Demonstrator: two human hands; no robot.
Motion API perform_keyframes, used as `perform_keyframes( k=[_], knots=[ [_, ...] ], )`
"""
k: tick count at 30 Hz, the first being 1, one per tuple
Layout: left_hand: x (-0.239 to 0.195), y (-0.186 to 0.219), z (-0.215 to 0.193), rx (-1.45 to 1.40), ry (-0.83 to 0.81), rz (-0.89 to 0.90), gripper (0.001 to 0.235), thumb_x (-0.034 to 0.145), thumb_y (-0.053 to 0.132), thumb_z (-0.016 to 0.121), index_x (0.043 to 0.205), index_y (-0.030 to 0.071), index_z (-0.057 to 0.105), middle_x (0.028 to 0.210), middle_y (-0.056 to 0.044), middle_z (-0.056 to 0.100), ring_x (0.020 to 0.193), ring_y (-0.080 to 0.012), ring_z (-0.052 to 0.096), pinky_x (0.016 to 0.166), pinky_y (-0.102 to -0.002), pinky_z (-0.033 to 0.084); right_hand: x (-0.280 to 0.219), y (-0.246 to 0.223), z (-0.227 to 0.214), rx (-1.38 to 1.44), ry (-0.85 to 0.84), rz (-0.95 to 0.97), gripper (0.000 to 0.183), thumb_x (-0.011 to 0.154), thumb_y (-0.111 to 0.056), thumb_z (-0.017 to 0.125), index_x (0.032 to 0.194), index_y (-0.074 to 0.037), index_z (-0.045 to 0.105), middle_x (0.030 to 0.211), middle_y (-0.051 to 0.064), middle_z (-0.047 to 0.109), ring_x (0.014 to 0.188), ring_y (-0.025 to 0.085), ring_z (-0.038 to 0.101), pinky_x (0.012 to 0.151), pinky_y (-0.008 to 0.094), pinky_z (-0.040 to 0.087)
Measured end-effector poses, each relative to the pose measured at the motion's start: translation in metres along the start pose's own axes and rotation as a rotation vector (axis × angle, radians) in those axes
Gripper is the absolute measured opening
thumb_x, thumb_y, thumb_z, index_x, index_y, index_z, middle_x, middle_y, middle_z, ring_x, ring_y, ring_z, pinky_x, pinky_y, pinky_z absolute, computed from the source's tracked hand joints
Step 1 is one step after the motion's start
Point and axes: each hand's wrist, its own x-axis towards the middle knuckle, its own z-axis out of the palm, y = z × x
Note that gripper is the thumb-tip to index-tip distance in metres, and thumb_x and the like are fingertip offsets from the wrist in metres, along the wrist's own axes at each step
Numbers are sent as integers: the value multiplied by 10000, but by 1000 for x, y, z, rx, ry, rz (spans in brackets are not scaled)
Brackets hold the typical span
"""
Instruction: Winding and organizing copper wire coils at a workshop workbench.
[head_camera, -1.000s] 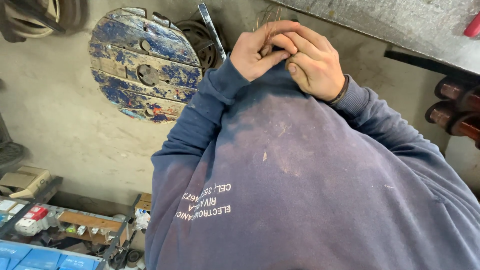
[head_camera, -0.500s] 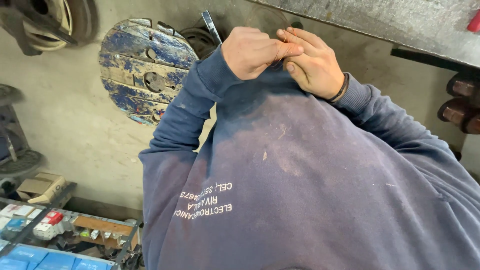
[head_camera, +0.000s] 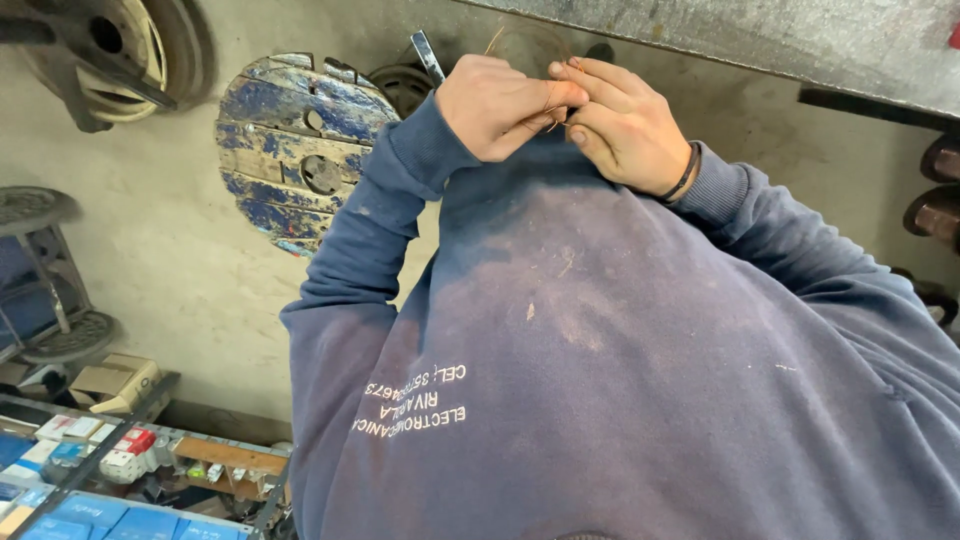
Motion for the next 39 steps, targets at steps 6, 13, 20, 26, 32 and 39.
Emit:
perform_keyframes(
  k=[6, 13, 20, 26, 32, 39],
  knots=[
    [15, 17, -20, -145, -173, -202, 417, 884, 115, 720, 1289, 124, 619, 823, -8, 735, 680, -264, 685, 549, -394, 503, 7, -7, -4, -179, -101, -39, 142, 1004, -174, 721, 1074, -53, 702, 1463, 106, 610, 1408, 338, 550, 1115, 458, 483],
    [23, 40, -1, 333, -499, -395, 426, 873, 203, 729, 1238, 114, 528, 674, -101, 690, 578, -334, 673, 507, -479, 469, 9, -5, 4, -248, -107, -59, 320, 1015, -206, 744, 1284, -40, 700, 1558, 83, 586, 1428, 318, 529, 1127, 443, 477],
    [8, 59, -9, 313, -460, -516, 522, 831, 157, 719, 1277, 48, 472, 687, -103, 691, 607, -328, 689, 520, -459, 491, 10, -4, 5, -271, -127, -82, 260, 1009, -229, 759, 1217, -78, 720, 1555, 68, 563, 1437, 307, 524, 1098, 441, 481],
    [-28, 57, -39, -267, -259, -647, 497, 859, 77, 641, 1334, 87, 496, 805, -41, 741, 753, -290, 722, 661, -397, 533, 11, -8, 1, -257, -128, -100, 136, 1006, -228, 753, 1023, -104, 699, 1578, 74, 562, 1419, 291, 541, 1074, 419, 492],
    [-71, 51, -18, -730, 29, -798, 582, 906, 7, 644, 1451, 54, 445, 980, -72, 729, 883, -166, 666, 831, -350, 533, 10, -7, 2, -228, -126, -84, 120, 1033, -213, 745, 1007, -110, 688, 1594, 79, 559, 1418, 290, 551, 1071, 420, 498],
    [-37, 67, 8, -655, 288, -557, 616, 970, -1, 740, 1478, 44, 393, 1150, -106, 752, 1085, -157, 712, 1113, -386, 460, 6, -8, 7, -210, -115, -64, 148, 1034, -206, 752, 989, -82, 683, 1519, 87, 560, 1433, 297, 554, 1096, 424, 503]
  ],
)
